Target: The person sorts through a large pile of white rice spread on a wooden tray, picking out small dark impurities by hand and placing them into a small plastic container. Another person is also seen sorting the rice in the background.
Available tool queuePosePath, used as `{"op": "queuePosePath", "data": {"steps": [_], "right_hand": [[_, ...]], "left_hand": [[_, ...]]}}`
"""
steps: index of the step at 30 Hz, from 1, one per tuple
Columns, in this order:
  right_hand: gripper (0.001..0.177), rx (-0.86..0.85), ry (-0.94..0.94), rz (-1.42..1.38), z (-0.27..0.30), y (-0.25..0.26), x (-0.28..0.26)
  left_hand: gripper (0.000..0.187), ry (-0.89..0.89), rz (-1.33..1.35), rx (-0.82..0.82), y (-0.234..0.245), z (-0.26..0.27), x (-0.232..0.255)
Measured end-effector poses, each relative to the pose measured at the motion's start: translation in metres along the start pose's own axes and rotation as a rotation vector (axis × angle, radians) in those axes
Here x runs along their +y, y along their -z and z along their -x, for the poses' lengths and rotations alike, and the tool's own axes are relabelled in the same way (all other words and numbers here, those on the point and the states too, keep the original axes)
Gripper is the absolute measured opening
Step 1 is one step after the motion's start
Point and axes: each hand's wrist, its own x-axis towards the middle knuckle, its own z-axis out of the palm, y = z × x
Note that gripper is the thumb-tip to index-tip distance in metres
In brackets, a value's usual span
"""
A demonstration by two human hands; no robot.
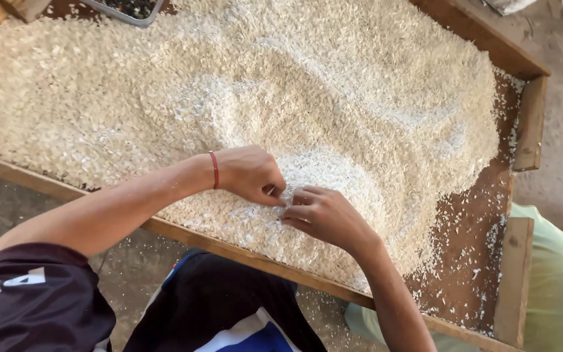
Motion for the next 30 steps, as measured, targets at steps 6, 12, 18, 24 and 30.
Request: {"op": "queuePosePath", "data": {"steps": [6, 12, 18, 24, 30], "right_hand": [[0.006, -0.029, 0.003, -0.051, -0.003, 0.0, -0.002], [0.006, -0.074, -0.005, -0.016, 0.002, -0.008, 0.001], [0.011, -0.025, -0.023, 0.069, 0.003, -0.009, -0.001], [0.014, -0.001, -0.071, 0.032, 0.005, -0.028, 0.005], [0.012, 0.158, -0.012, -0.001, 0.001, -0.028, 0.003]], "left_hand": [[0.017, -0.008, 0.104, -0.288, -0.005, 0.005, 0.01], [0.015, -0.039, 0.048, -0.258, -0.022, 0.008, -0.001], [0.014, -0.054, 0.049, -0.237, -0.023, 0.007, -0.001], [0.016, -0.043, 0.036, -0.263, -0.024, 0.006, -0.001], [0.018, -0.023, 0.099, -0.271, -0.014, 0.007, 0.0]]}}
